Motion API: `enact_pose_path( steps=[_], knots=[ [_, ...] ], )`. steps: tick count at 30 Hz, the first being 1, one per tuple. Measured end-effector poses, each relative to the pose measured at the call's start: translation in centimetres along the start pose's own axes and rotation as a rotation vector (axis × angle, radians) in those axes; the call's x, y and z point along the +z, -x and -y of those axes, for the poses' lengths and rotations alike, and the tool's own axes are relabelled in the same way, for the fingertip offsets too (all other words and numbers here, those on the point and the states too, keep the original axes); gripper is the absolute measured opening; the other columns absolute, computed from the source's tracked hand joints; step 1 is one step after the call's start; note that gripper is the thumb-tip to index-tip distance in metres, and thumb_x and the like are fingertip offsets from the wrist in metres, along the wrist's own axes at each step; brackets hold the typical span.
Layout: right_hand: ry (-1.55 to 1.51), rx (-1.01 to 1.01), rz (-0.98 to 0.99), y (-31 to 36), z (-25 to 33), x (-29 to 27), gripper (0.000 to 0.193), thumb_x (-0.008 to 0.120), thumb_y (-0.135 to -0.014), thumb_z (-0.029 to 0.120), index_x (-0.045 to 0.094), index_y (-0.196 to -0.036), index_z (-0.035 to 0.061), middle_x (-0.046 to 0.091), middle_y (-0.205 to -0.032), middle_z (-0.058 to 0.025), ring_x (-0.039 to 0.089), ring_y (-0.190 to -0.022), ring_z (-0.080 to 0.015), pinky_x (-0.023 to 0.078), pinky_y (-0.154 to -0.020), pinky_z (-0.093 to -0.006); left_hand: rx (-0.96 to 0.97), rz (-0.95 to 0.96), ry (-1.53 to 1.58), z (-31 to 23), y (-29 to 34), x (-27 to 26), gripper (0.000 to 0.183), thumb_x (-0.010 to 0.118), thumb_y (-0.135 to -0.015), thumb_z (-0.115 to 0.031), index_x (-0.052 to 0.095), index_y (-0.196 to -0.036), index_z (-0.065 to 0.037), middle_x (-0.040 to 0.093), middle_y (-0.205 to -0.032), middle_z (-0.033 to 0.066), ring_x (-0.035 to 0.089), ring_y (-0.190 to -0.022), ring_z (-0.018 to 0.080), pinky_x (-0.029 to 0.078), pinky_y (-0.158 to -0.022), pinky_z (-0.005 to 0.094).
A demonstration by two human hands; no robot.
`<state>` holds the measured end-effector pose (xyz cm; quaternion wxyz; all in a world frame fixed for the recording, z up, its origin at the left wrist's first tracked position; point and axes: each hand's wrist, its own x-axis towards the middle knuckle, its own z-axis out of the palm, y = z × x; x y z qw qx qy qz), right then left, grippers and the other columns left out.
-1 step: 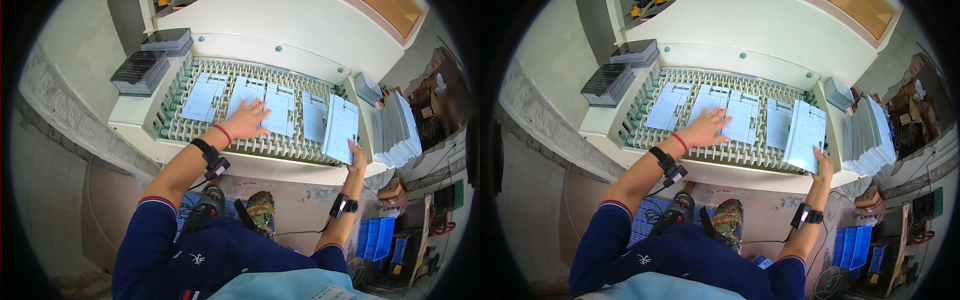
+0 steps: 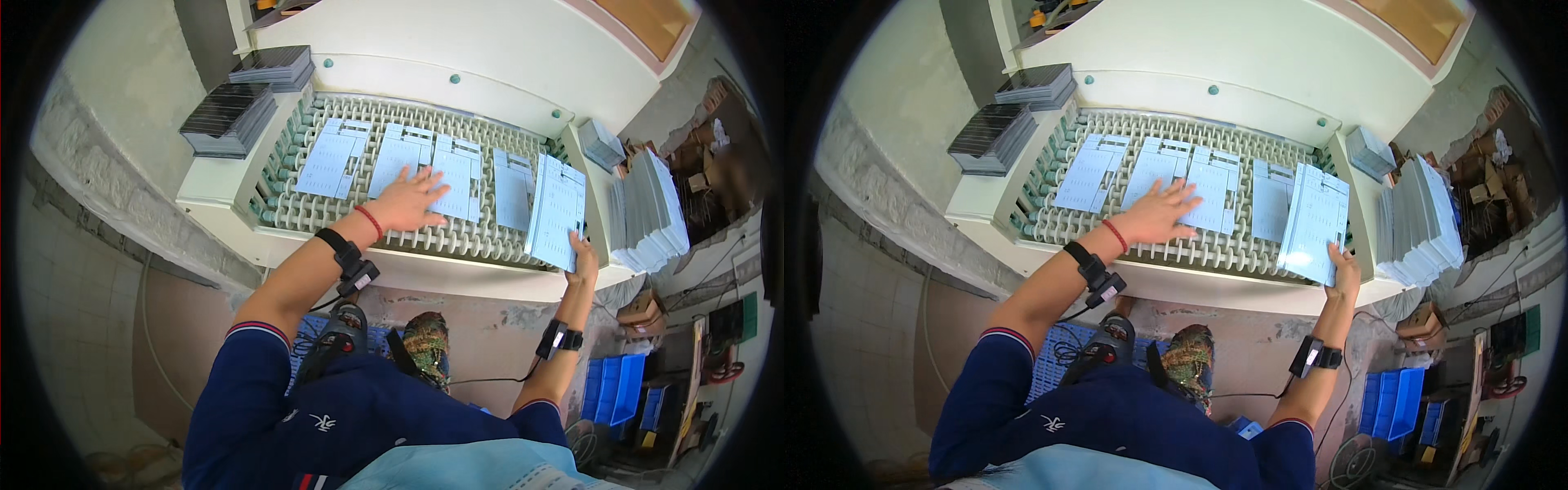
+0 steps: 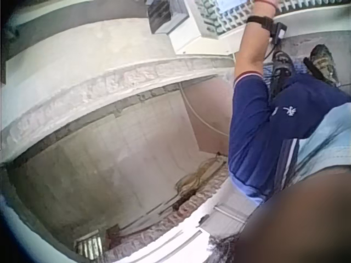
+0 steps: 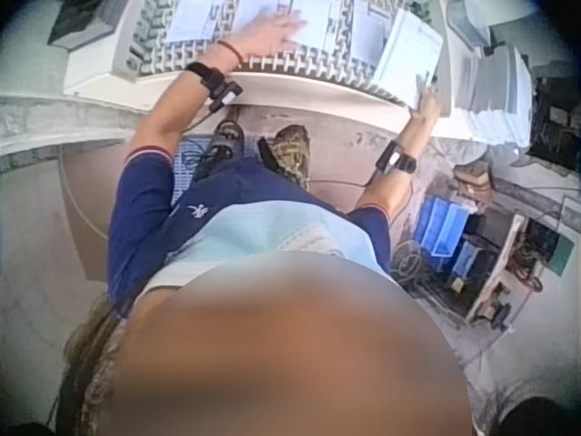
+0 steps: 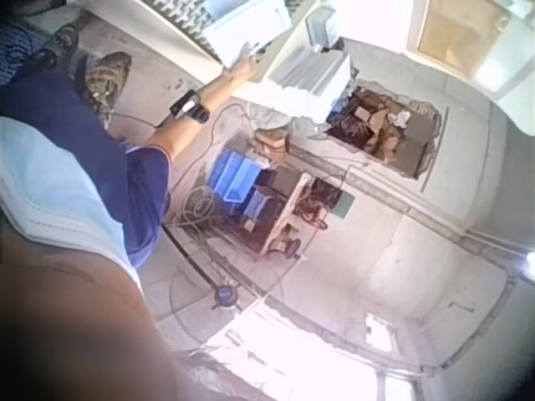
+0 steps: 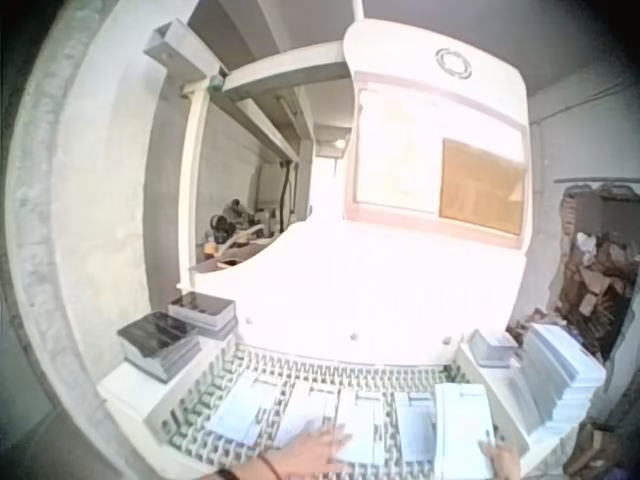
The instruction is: Organizing small industrial components and loading them into a processing machine.
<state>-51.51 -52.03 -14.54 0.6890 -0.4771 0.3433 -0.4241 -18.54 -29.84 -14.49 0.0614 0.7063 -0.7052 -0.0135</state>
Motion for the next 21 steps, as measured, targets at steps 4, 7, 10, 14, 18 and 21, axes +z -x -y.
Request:
enact_pose_path(
  steps=[4,7,10,14,18,21],
  knots=[
    [-0.07,0.014,0.047,3.0,-0.8,0.9,0.026,0.058,-0.082,0.003,0.054,-0.106,-0.0063,0.062,-0.094,-0.0112,0.061,-0.081,-0.0175,0.05,-0.072,-0.0283,0.077,0.001,0.012,-2.2,-0.9,1.5,0.071,0.034,-0.086,-0.059,0.03,-0.136,-0.009,0.023,-0.143,0.0169,0.018,-0.134,0.0315,0.013,-0.107,0.0524],
    [-0.144,0.016,0.064,5.0,-1.8,2.3,0.027,0.059,-0.082,0.003,0.053,-0.107,-0.0061,0.062,-0.095,-0.0113,0.061,-0.081,-0.0178,0.05,-0.073,-0.0285,0.06,0.007,0.002,-2.4,-1.5,1.4,0.072,0.033,-0.086,-0.06,0.03,-0.136,-0.009,0.024,-0.143,0.017,0.019,-0.133,0.0308,0.014,-0.107,0.0512],
    [-0.19,0.029,0.057,6.6,-3.0,4.1,0.026,0.058,-0.082,0.002,0.055,-0.107,-0.0052,0.062,-0.096,-0.0114,0.061,-0.081,-0.0178,0.05,-0.074,-0.0286,0.055,0.067,0.082,-2.7,-2.3,0.6,0.069,0.035,-0.088,-0.055,0.03,-0.136,-0.006,0.022,-0.143,0.0173,0.017,-0.134,0.0318,0.012,-0.108,0.0494],
    [-0.254,0.059,0.083,8.2,-4.9,7.6,0.024,0.059,-0.081,0.001,0.056,-0.105,-0.0042,0.063,-0.094,-0.0111,0.061,-0.079,-0.0165,0.05,-0.073,-0.0279,0.098,-0.199,0.316,-3.2,-0.3,0.3,0.064,0.041,-0.089,-0.047,0.033,-0.133,-0.001,0.029,-0.139,0.0205,0.028,-0.13,0.032,0.022,-0.105,0.0488],
    [-0.289,0.128,0.042,10.7,-7.0,11.9,0.024,0.059,-0.081,0.0,0.056,-0.105,-0.0047,0.064,-0.093,-0.011,0.062,-0.077,-0.0163,0.051,-0.072,-0.0278,-0.075,0.019,1.53,-5.6,5.9,-2.5,0.052,0.041,-0.093,-0.033,0.035,-0.13,0.004,0.044,-0.128,0.0212,0.047,-0.116,0.0285,0.04,-0.096,0.0443],
    [-0.311,0.18,0.092,12.2,-9.4,15.2,0.025,0.058,-0.083,0.002,0.056,-0.106,-0.0049,0.064,-0.094,-0.0135,0.062,-0.077,-0.017,0.052,-0.072,-0.0286,-0.21,0.148,2.067,-6.0,10.6,-1.3,0.049,0.04,-0.095,-0.028,0.034,-0.131,0.004,0.048,-0.124,0.0187,0.053,-0.11,0.0271,0.047,-0.088,0.0452]
  ],
)
